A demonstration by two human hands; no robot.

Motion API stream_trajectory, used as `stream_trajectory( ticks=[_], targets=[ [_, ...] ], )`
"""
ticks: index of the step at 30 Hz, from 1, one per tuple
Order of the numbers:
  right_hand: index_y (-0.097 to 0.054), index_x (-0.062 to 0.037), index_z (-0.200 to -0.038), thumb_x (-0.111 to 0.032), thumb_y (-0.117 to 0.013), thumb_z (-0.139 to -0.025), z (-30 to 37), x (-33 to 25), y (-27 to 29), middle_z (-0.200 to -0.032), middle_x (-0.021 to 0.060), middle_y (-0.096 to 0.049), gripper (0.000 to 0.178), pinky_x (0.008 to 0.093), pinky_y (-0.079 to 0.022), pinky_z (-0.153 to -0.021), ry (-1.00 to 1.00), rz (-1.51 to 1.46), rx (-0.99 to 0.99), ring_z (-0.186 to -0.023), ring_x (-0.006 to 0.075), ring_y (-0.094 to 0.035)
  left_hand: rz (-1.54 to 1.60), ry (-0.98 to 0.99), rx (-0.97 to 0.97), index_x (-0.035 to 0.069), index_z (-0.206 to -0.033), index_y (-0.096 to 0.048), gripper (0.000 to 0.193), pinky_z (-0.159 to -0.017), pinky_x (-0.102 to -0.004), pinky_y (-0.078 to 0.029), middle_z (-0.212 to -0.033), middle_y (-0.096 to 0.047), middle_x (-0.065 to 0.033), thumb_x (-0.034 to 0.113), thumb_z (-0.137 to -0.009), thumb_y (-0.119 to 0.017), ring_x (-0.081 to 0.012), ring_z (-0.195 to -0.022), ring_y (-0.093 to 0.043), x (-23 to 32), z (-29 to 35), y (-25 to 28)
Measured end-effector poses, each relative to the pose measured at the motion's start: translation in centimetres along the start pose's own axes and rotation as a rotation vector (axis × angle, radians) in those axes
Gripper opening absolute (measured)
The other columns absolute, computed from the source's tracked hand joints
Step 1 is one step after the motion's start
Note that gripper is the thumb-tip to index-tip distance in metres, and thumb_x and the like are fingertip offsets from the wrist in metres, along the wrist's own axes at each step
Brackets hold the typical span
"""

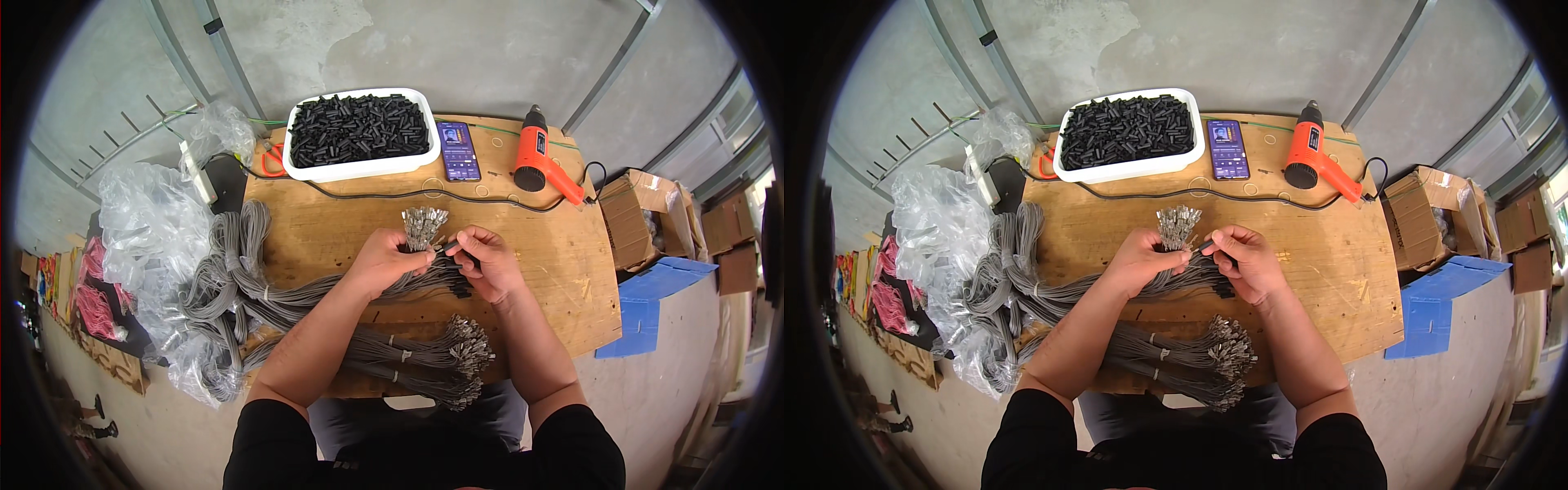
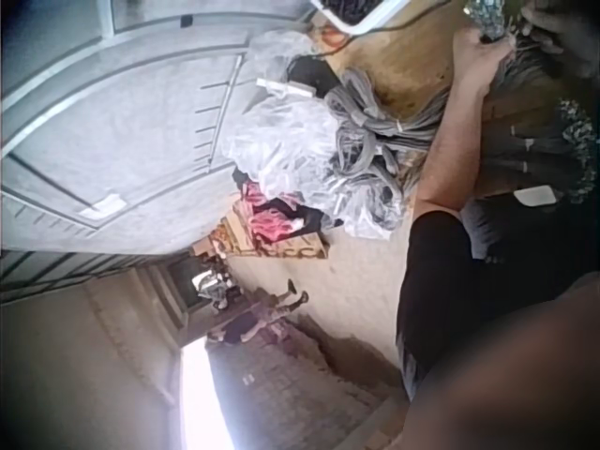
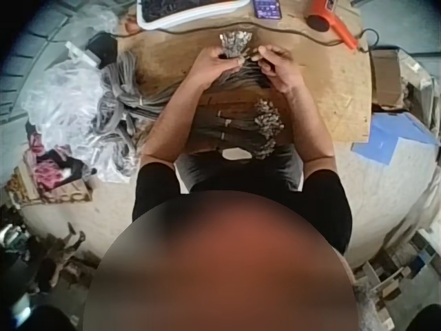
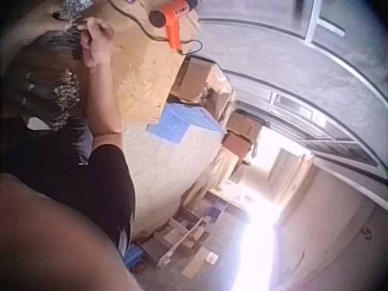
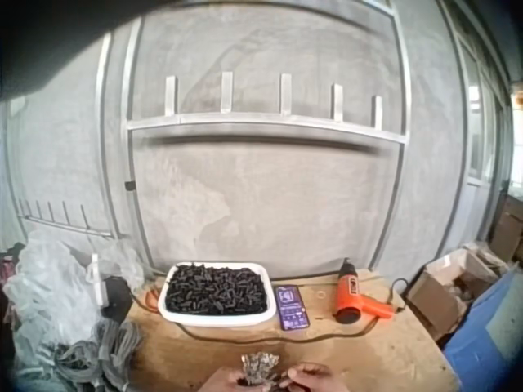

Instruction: Assembling wire cables by manually attaching small black components to the ends of silver wire bundles.

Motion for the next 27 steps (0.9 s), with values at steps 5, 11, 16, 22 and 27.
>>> stream_trajectory(
  ticks=[5, 11, 16, 22, 27],
  targets=[
    [-0.065, -0.0035, -0.097, -0.017, -0.067, -0.096, 0.12, -0.08, 0.01, -0.086, 0.0096, -0.071, 0.013, 0.0203, -0.038, -0.054, -0.002, 0.027, 0.003, -0.060, 0.0070, -0.047, 0.026, 0.000, 0.000, -0.002, -0.087, -0.069, 0.014, -0.065, -0.0255, -0.047, -0.074, -0.065, -0.0028, 0.011, -0.089, -0.072, -0.0093, -0.069, -0.058, 0.23, 0.04, -0.09],
    [-0.064, -0.0044, -0.092, -0.014, -0.067, -0.096, 0.03, 0.39, 0.00, -0.085, 0.0099, -0.071, 0.010, 0.0191, -0.040, -0.053, -0.019, 0.042, -0.004, -0.060, 0.0053, -0.048, 0.027, 0.002, -0.001, -0.002, -0.088, -0.068, 0.015, -0.065, -0.0254, -0.047, -0.074, -0.065, -0.0029, 0.012, -0.089, -0.072, -0.0091, -0.069, -0.058, 0.14, 0.02, -0.07],
    [-0.064, -0.0039, -0.092, -0.013, -0.067, -0.096, 0.22, 0.13, -0.51, -0.085, 0.0098, -0.071, 0.010, 0.0178, -0.040, -0.052, -0.015, 0.038, 0.005, -0.059, 0.0045, -0.048, 0.040, 0.008, 0.010, -0.002, -0.088, -0.069, 0.015, -0.065, -0.0250, -0.047, -0.074, -0.065, -0.0029, 0.012, -0.088, -0.073, -0.0089, -0.069, -0.058, 0.16, 0.06, -0.08],
    [-0.065, -0.0031, -0.093, -0.014, -0.066, -0.096, 0.15, 0.29, -0.50, -0.085, 0.0097, -0.071, 0.011, 0.0176, -0.040, -0.051, -0.020, 0.056, 0.014, -0.059, 0.0049, -0.048, 0.027, -0.003, 0.000, -0.002, -0.087, -0.068, 0.015, -0.065, -0.0249, -0.047, -0.074, -0.065, -0.0031, 0.012, -0.088, -0.074, -0.0091, -0.068, -0.058, 0.04, -0.02, -0.01],
    [-0.065, -0.0013, -0.094, -0.015, -0.064, -0.097, 0.15, 0.10, -0.46, -0.085, 0.0093, -0.071, 0.014, 0.0176, -0.039, -0.050, -0.026, 0.006, 0.010, -0.059, 0.0054, -0.047, 0.055, 0.004, 0.011, -0.002, -0.086, -0.068, 0.015, -0.064, -0.0253, -0.047, -0.074, -0.065, -0.0027, 0.011, -0.088, -0.074, -0.0091, -0.068, -0.058, -0.02, -0.04, -0.04]
  ],
)
Point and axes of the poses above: each hand's wrist, its own z-axis away from the middle knuckle, its own y-axis out of the back of the hand, x = y × z, the point moved 4 cm from there along -z, towards the middle knuckle
